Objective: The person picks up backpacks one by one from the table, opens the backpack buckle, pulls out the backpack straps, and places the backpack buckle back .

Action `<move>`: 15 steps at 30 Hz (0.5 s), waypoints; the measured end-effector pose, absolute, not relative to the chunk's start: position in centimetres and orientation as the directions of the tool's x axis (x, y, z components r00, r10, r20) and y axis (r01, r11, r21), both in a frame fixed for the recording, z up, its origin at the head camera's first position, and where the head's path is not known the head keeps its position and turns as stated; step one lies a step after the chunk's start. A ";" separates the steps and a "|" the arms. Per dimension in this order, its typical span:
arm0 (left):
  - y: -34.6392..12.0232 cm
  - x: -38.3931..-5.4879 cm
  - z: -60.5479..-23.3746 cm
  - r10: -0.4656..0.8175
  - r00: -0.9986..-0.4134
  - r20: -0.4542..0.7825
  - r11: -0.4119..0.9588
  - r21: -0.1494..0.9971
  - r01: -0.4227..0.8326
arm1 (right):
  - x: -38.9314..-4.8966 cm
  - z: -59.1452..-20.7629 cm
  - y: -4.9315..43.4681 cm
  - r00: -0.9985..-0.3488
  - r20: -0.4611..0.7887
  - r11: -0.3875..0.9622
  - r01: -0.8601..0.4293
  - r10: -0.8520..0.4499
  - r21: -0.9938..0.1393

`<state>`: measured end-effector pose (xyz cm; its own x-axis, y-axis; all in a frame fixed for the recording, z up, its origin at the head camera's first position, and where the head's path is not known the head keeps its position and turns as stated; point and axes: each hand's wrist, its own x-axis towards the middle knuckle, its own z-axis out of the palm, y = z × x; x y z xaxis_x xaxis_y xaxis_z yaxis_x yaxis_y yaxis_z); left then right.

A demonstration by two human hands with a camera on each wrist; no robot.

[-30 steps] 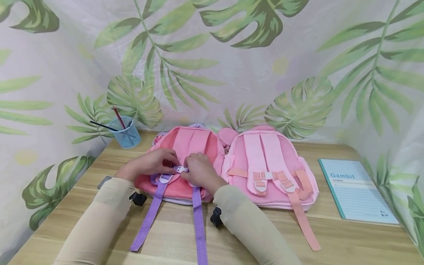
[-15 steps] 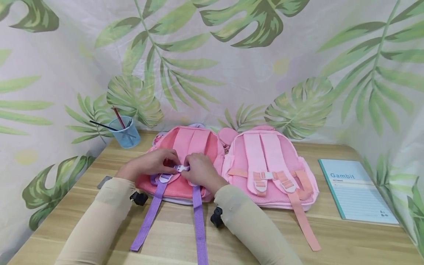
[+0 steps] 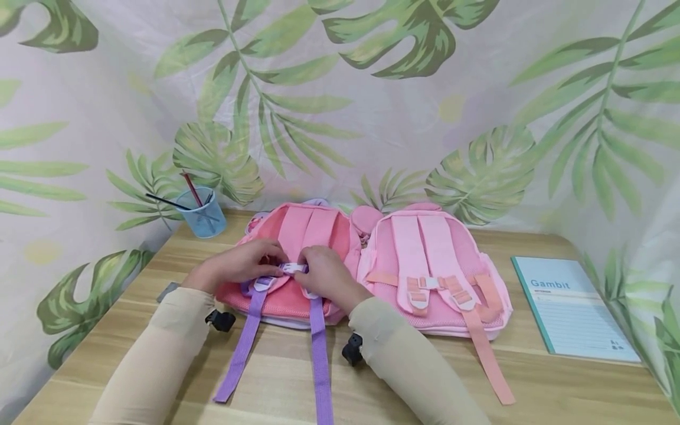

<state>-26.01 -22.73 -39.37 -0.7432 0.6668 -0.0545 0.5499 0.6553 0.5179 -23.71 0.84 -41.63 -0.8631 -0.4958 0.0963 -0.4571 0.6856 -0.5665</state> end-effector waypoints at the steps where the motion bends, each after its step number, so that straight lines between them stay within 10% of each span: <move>1: -22.8 -26.0 -39.4 0.666 -0.744 -0.049 0.656 0.514 0.553 | -23.7 -41.6 0.9 -0.861 0.100 0.681 -0.460 -0.498 -0.570; 15: -22.6 -25.3 -39.2 0.626 -0.780 -0.021 0.688 0.486 0.539 | -23.4 -41.0 1.5 -0.839 0.122 0.643 -0.492 -0.531 -0.588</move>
<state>-25.32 -22.62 -39.22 -0.7799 0.6256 -0.0206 0.5389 0.6878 0.4863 -23.44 1.50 -41.03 -0.8389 -0.5305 0.1216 -0.4916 0.6427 -0.5876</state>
